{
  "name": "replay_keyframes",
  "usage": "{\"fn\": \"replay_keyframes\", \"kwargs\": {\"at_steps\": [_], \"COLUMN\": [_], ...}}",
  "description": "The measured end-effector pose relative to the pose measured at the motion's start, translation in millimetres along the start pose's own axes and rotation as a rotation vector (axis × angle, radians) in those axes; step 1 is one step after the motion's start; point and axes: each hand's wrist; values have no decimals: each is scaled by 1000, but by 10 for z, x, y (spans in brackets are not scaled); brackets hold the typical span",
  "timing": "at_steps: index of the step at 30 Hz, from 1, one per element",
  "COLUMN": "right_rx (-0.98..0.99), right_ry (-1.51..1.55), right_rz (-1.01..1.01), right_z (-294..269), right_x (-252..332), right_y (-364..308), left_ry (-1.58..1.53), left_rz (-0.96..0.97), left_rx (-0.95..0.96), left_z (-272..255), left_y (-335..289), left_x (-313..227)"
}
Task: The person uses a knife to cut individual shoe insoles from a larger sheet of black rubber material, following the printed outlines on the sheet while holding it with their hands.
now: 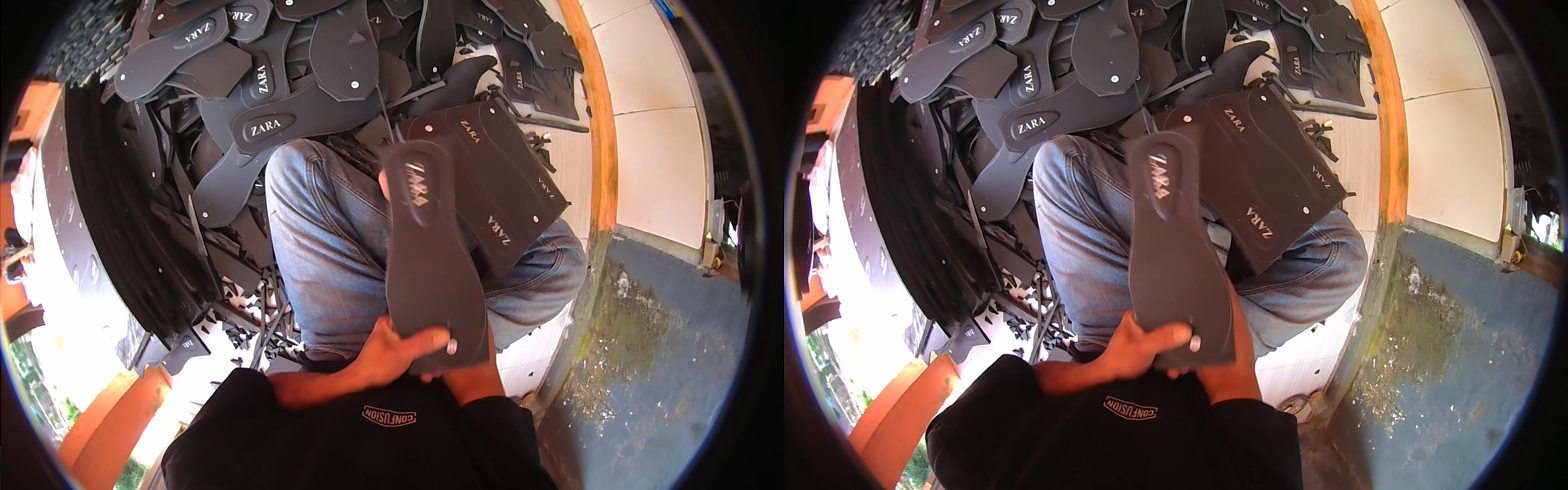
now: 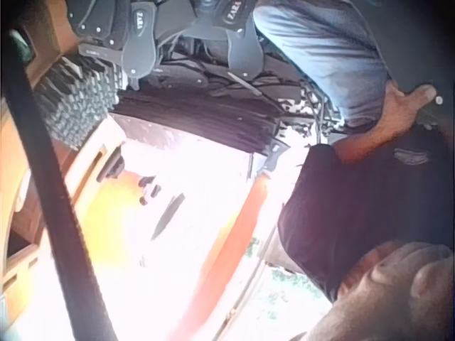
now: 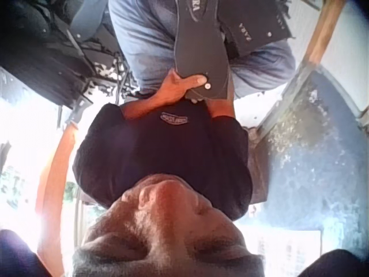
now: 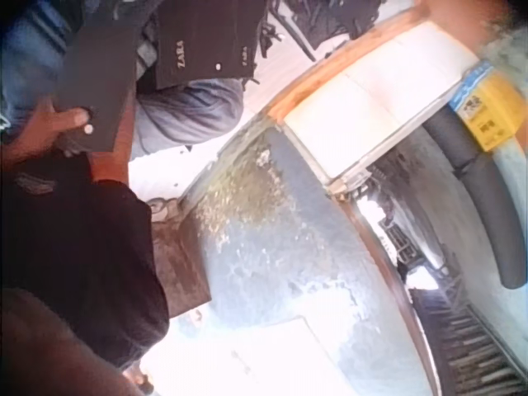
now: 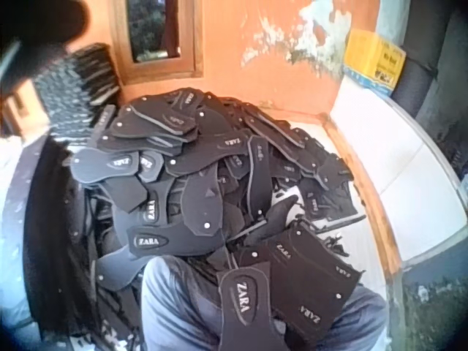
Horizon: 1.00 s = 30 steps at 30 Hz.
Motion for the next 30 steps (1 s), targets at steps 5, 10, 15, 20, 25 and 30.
{"fn": "replay_keyframes", "kwargs": {"at_steps": [5, 10, 15, 20, 25, 30], "right_rx": [251, 367, -73, 34, -31, 16], "right_ry": [1201, 1219, 826, 609, 277, -178], "right_rz": [512, 331, 308, 370, 318, 126], "right_z": [-144, -541, -866, -716, -776, -703], "right_x": [364, 248, -19, -240, -283, -137], "right_y": [155, -288, -738, -1437, -1694, -1533], "left_ry": [-98, 324, -512, -291, 72, 54], "left_rz": [209, 55, 500, 808, 438, 96], "left_rx": [-84, 111, -26, -419, -240, -82], "left_z": [-807, -1524, -1593, -1217, -1144, -829], "left_y": [-414, -549, -186, 277, 355, 408], "left_x": [-275, -438, -702, -697, -894, -695]}}
Point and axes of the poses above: each hand's wrist, its own y-axis towards the middle knuckle, its own z-axis out of the palm, x = y × z
